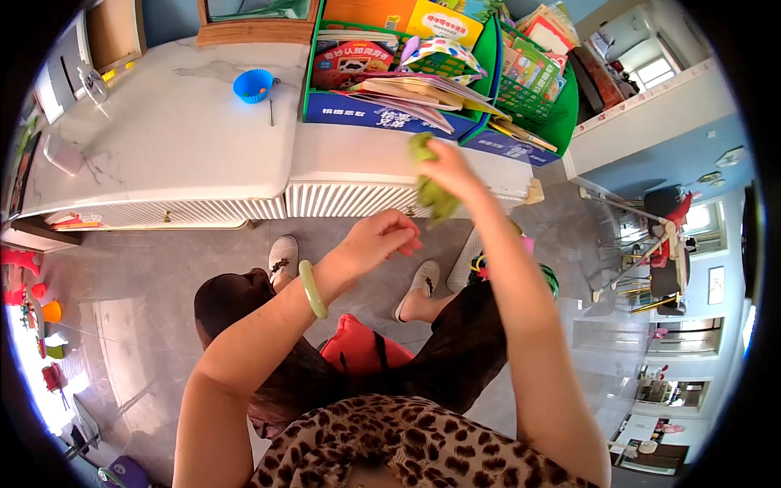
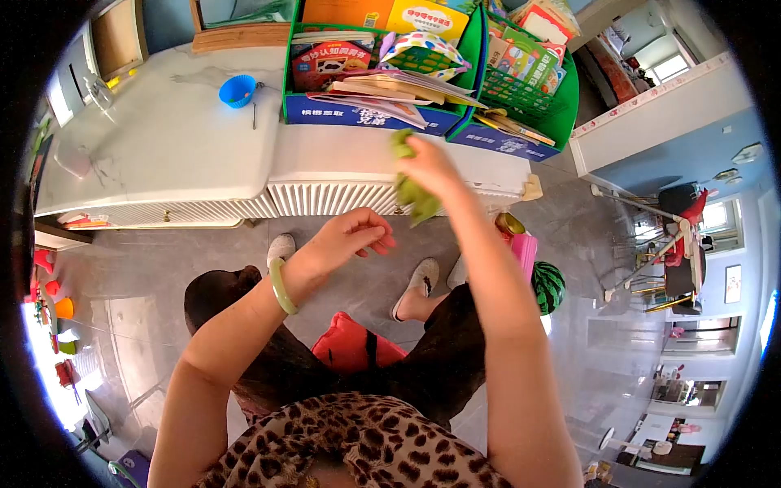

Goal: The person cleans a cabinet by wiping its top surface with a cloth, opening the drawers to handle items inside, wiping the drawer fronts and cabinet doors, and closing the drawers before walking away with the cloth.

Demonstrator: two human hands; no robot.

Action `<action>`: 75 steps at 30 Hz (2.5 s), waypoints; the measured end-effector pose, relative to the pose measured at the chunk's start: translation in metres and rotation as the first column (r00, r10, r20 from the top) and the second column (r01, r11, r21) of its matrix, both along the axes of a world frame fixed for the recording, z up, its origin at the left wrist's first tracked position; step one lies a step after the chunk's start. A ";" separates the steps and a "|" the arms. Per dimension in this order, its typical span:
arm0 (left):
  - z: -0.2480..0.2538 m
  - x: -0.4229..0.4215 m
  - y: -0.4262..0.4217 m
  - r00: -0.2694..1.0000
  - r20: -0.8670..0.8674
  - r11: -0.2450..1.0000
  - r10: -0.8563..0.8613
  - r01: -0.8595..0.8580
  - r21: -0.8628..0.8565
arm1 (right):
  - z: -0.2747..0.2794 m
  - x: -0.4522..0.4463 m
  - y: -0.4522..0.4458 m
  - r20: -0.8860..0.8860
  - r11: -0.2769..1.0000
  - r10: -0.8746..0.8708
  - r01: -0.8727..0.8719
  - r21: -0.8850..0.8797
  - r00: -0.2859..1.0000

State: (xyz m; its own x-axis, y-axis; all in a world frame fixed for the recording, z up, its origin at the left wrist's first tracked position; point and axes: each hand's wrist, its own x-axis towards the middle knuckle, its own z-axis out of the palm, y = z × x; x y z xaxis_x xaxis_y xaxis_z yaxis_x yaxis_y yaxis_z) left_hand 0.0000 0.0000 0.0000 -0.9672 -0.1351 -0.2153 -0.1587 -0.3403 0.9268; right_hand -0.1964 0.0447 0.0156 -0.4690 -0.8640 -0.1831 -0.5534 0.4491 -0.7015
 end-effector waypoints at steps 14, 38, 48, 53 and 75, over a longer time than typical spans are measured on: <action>-0.020 0.018 0.005 0.992 -0.069 0.962 -0.106 0.085 -0.258 | 0.019 -0.039 0.055 -0.031 0.962 -0.258 0.254 -0.102 0.966; -0.028 -0.008 0.008 0.995 0.052 0.952 -0.086 0.098 -0.291 | 0.035 -0.077 0.088 -0.495 0.912 -0.064 0.252 0.323 0.866; -0.031 -0.032 0.021 0.972 0.187 0.927 -0.141 0.197 -0.319 | 0.005 -0.158 0.145 -0.556 0.854 -0.259 0.456 0.250 0.790; -0.038 -0.038 0.024 0.959 0.201 0.926 -0.199 0.252 -0.281 | 0.015 -0.182 0.172 -0.617 0.747 -0.337 0.601 0.285 0.711; -0.043 -0.035 0.033 0.973 0.103 0.933 -0.206 0.227 -0.280 | 0.027 -0.110 0.161 -0.596 0.831 -0.160 0.434 0.349 0.787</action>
State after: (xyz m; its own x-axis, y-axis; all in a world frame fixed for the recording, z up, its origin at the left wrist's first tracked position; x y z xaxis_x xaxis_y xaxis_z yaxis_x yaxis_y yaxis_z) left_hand -0.0353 0.0327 -0.0426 -0.9636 0.0092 -0.2670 -0.2671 -0.0111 0.9636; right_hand -0.3068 0.2059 0.0429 -0.8240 -0.5450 -0.1545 -0.5488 0.8357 -0.0208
